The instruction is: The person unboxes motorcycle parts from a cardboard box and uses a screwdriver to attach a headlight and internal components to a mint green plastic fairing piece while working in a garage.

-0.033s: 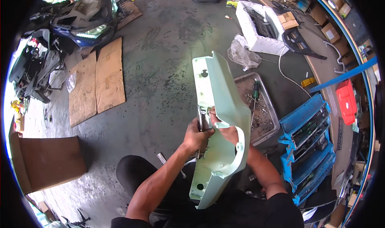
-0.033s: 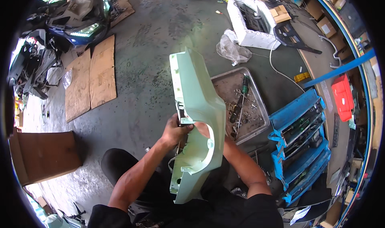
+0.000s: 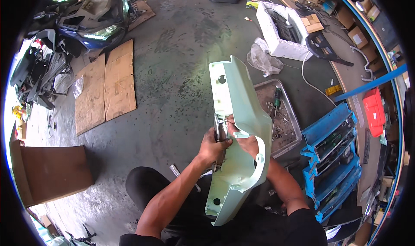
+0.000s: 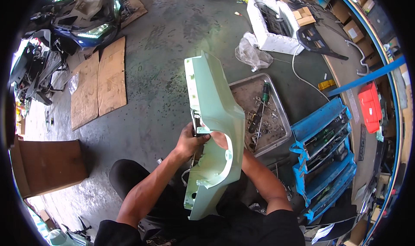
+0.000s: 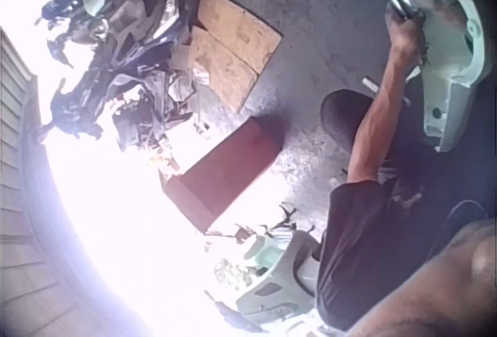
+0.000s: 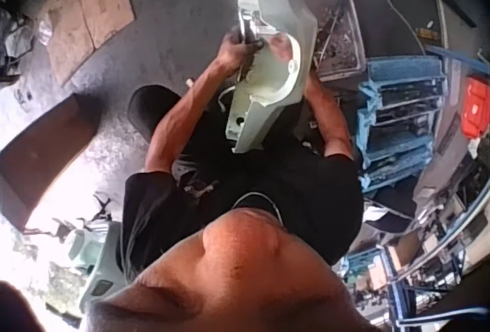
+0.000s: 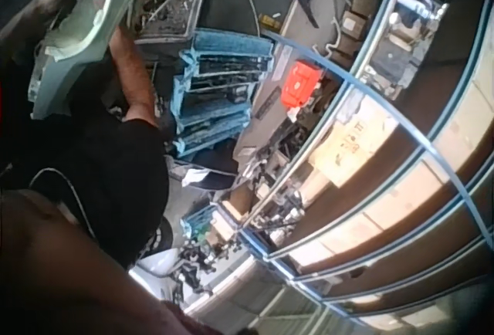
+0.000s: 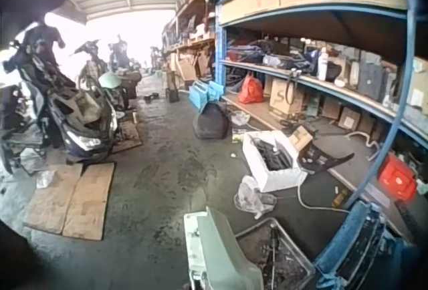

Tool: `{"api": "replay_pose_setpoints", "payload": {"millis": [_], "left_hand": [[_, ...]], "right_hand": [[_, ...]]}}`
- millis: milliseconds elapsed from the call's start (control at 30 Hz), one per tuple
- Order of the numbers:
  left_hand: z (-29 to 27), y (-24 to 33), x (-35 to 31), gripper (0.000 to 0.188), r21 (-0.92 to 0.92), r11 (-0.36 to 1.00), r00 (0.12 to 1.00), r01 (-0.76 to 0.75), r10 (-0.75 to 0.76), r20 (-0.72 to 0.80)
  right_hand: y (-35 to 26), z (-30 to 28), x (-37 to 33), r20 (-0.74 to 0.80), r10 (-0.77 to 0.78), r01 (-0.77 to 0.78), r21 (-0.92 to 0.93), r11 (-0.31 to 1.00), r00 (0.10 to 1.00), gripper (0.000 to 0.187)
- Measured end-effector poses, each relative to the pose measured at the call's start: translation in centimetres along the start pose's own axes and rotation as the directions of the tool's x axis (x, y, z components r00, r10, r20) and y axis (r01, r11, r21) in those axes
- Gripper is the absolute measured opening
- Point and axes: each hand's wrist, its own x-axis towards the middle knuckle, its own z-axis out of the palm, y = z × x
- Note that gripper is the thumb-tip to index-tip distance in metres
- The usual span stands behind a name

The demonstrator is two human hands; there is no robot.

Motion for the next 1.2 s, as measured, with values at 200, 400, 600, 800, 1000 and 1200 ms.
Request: {"api": "replay_pose_setpoints", "payload": {"millis": [200,400,600,800,1000,1200], "left_hand": [[-0.2,0.0,-0.1,0.041,0.054,0.999,0.999,-0.004,0.006,-0.044],[-0.8,-1.5,0.1,0.040,0.084,0.994,0.994,-0.075,0.082,-0.074],[-1.2,-0.4,-0.3,0.027,-0.068,0.992,0.990,-0.103,0.108,0.087],[-0.2,1.2,-1.2,0.025,0.033,0.999,0.998,-0.023,0.021,0.067],[-0.3,-0.4,-0.2,0.035,0.035,0.999,1.000,0.022,-0.022,0.011],[0.3,-0.6,0.1,0.039,0.033,0.997,0.996,-0.065,0.067,-0.059]], "right_hand": [[-0.9,0.4,-0.4,-0.033,-0.038,0.039,0.039,0.998,0.999,0.007],[-2.3,0.3,-0.5,0.056,0.285,-0.288,0.302,0.909,0.957,0.009],[-1.4,0.6,-0.9,-0.006,0.272,-0.255,0.325,0.911,0.962,0.009],[-1.6,0.4,-1.4,-0.017,0.293,-0.267,0.362,0.893,0.956,0.010],[-1.1,1.1,-1.7,0.001,0.319,-0.294,0.388,0.874,0.948,0.012],[-0.9,0.8,-1.5,0.037,0.368,-0.354,0.371,0.859,0.929,0.015]]}}
